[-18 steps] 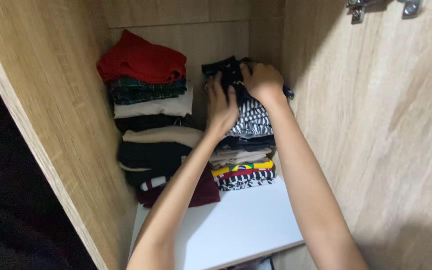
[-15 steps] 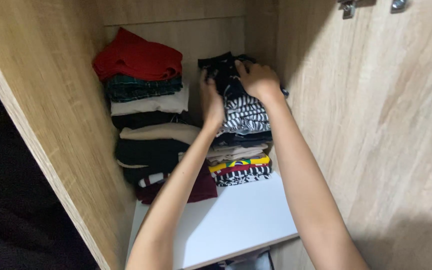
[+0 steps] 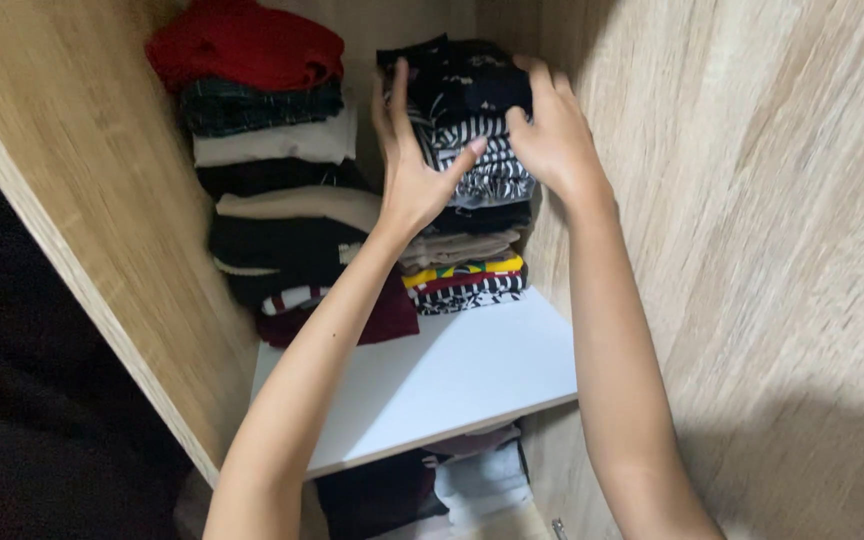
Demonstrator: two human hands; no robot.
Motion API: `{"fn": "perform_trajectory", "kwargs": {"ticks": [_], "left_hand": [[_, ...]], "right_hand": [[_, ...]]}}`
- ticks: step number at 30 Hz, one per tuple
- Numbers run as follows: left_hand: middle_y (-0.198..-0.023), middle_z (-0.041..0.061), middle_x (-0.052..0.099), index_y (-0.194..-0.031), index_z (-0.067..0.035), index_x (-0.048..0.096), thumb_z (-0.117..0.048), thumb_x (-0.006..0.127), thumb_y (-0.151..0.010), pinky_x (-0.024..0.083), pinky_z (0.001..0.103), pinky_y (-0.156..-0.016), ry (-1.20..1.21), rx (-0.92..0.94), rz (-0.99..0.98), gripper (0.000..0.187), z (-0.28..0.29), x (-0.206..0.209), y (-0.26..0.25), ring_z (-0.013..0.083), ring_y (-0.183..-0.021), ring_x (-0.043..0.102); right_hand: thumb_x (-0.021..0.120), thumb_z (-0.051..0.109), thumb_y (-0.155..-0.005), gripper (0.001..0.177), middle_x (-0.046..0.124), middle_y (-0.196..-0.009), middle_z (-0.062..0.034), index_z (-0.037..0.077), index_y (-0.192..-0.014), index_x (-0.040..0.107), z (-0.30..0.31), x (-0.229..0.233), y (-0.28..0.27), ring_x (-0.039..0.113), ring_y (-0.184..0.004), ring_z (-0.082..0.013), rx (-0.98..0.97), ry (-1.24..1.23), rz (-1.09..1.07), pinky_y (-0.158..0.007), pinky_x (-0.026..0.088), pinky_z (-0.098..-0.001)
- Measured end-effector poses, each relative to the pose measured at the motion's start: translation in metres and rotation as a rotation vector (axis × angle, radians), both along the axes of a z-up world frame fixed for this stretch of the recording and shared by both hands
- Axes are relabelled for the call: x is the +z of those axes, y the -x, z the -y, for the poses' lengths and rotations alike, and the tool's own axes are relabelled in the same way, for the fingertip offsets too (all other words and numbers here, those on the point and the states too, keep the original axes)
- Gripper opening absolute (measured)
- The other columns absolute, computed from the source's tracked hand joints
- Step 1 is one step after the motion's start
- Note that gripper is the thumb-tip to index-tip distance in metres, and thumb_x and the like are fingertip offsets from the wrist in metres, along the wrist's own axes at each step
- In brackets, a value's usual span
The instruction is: Organizing and stacking folded clothes into a closet shelf.
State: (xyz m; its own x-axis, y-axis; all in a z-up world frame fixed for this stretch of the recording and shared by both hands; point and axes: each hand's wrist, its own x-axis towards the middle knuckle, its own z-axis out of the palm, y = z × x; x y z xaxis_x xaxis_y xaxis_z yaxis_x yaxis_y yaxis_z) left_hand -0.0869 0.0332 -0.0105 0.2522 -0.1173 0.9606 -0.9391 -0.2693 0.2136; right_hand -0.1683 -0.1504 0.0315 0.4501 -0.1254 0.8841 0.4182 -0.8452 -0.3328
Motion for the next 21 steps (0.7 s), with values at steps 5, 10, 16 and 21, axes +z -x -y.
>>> {"fn": "perform_trajectory", "kwargs": {"ticks": [5,10,16,21], "left_hand": [[-0.173,0.022,0.006,-0.167,-0.007,0.01,-0.083,0.04,-0.089,0.012,0.051,-0.126,0.087,-0.339,-0.609,0.112,0.018,-0.018,-0.045,0.0367,-0.161,0.008],[-0.173,0.015,0.001,-0.163,-0.011,-0.007,-0.086,0.029,-0.085,0.014,0.047,-0.125,-0.115,-0.505,-0.759,0.114,-0.002,-0.037,-0.031,0.0313,-0.159,0.006],[-0.17,0.023,0.001,-0.162,-0.013,-0.019,-0.073,0.038,-0.095,0.019,0.05,-0.125,-0.245,-0.317,-0.693,0.107,-0.027,-0.059,0.017,0.0379,-0.158,0.009],[-0.167,0.027,0.019,-0.162,-0.009,0.01,-0.055,0.05,-0.102,0.023,0.055,-0.117,-0.706,0.242,-0.382,0.086,-0.05,-0.117,0.101,0.047,-0.153,0.02]], "right_hand": [[0.054,0.005,-0.098,0.073,0.03,-0.165,-0.0268,0.013,-0.162,0.022,-0.008,-0.037,0.019,0.031,-0.153,-0.0434,0.165,-0.08,-0.001,-0.125,0.03,-0.0449],[0.053,0.005,-0.102,0.077,0.023,-0.171,-0.0242,0.016,-0.167,0.012,-0.01,-0.056,0.022,0.023,-0.159,-0.039,0.25,-0.145,-0.008,-0.128,0.025,-0.0441],[0.056,0.011,-0.107,0.073,0.021,-0.174,-0.0222,0.013,-0.167,0.015,-0.015,-0.093,0.057,0.022,-0.161,-0.0382,0.238,-0.154,-0.008,-0.129,0.021,-0.0438],[0.059,0.014,-0.11,0.063,0.036,-0.167,-0.0222,0.004,-0.163,0.026,-0.029,-0.151,0.101,0.035,-0.156,-0.0371,0.124,-0.074,0.057,-0.128,0.029,-0.0445]]}}
